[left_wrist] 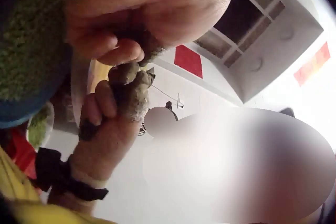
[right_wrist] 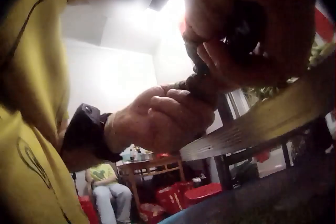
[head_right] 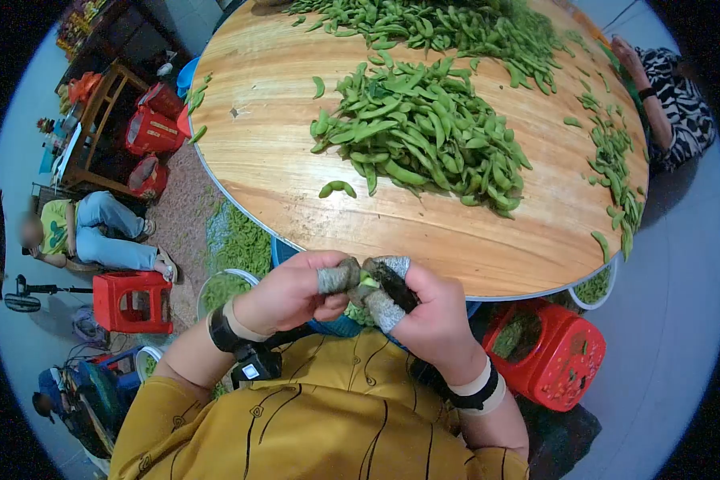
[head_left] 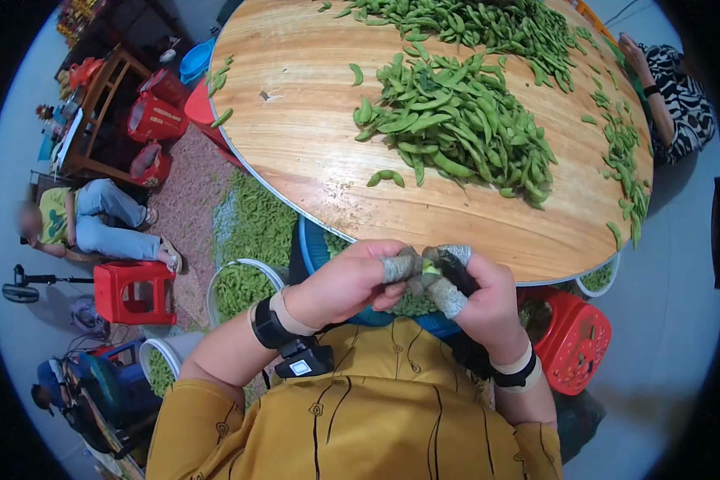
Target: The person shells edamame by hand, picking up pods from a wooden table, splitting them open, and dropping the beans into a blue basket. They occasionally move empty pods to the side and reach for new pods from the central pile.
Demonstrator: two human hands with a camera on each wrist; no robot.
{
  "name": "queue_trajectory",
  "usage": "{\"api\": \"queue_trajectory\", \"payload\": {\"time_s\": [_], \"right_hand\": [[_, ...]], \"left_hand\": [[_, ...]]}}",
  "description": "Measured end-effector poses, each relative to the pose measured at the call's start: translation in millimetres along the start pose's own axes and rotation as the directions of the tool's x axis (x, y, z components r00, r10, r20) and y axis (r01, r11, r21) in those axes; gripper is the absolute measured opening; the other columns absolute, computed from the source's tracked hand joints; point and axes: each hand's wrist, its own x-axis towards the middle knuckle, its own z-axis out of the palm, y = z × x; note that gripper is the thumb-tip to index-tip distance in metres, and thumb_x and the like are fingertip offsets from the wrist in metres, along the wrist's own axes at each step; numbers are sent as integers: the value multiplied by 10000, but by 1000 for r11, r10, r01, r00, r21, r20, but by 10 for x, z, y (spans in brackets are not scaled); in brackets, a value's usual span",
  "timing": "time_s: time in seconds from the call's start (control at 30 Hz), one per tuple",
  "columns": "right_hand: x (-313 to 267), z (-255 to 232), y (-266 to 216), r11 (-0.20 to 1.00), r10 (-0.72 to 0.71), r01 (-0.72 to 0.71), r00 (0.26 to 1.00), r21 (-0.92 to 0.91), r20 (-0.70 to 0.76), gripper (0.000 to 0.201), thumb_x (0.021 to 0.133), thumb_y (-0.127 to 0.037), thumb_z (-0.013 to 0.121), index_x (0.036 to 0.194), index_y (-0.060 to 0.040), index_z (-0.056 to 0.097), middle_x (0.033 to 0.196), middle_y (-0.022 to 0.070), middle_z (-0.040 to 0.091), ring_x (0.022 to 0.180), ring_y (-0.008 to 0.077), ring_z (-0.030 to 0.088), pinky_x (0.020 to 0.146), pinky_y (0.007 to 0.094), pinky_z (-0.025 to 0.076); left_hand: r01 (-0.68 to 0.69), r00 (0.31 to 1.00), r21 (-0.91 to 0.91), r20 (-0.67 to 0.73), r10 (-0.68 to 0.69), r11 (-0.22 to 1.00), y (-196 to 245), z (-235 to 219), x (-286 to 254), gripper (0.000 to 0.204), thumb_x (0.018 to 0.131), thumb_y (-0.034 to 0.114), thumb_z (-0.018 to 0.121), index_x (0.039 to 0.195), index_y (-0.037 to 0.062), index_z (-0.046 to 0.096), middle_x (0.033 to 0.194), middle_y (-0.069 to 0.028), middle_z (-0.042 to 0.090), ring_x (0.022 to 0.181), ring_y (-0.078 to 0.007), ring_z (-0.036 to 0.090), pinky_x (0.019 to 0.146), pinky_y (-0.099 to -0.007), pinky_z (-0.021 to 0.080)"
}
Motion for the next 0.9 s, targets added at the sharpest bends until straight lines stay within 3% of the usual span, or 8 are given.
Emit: {"api": "queue_trajectory", "payload": {"time_s": [0.13,0.27,0.33,0.47,0.63,0.8,0.87,0.9], "right_hand": [[48,-12,-125,932,-95,115,993,-344,73,209,768,-56,670,969,-8,637,779,86,633,712,171,615,652,289,509],[0,135,-32,740,-282,428,898,-520,337,144,709,-58,664,842,-29,619,782,130,609,688,344,594,614,394,510],[-1,147,-22,752,-272,429,894,-501,357,140,729,-74,653,853,-33,603,796,141,601,705,339,602,620,420,498],[51,165,-52,792,-137,293,940,-536,312,157,764,-116,626,871,-20,563,770,175,595,698,358,595,627,439,478],[49,92,-311,893,-26,160,951,-420,307,181,777,-115,609,915,-19,542,727,186,575,721,394,586,638,453,472],[-14,58,-809,961,-91,210,857,-182,507,274,778,-114,595,1026,-29,517,813,194,595,754,388,601,626,438,490],[-12,74,-1076,975,-54,171,802,-142,595,273,828,-85,615,1093,-35,573,867,175,619,781,290,638,688,360,516],[26,57,-1287,976,-33,161,774,-146,632,235,831,-86,611,1052,-25,561,874,163,621,790,252,646,694,348,523]], "left_hand": [[-34,999,313,-8,38,949,59,-15,-86,205,951,216,540,864,34,575,640,4,492,525,-87,417,482,-232,329],[-69,995,883,96,-35,464,260,-232,-520,209,907,218,595,847,18,583,612,-21,519,571,-144,538,518,-287,424],[129,991,878,-130,30,-460,228,-279,-737,153,831,174,641,871,31,602,688,-97,581,632,-280,600,558,-357,469],[210,934,933,-102,342,-294,279,-59,-656,155,761,121,664,874,36,603,801,-142,601,723,-379,598,616,-418,492],[96,570,954,183,801,-286,391,16,15,162,754,77,667,885,17,592,869,-154,560,765,-377,589,660,-430,491],[91,659,932,207,723,-350,454,-190,371,175,767,38,630,938,9,607,890,-178,574,774,-376,576,690,-420,485],[21,641,964,190,744,-264,463,-150,353,153,805,37,601,955,6,611,851,-166,596,703,-316,592,647,-396,484],[-102,667,995,80,741,-16,422,-117,333,128,873,56,561,985,20,609,800,-107,628,624,-184,577,569,-314,468]]}}
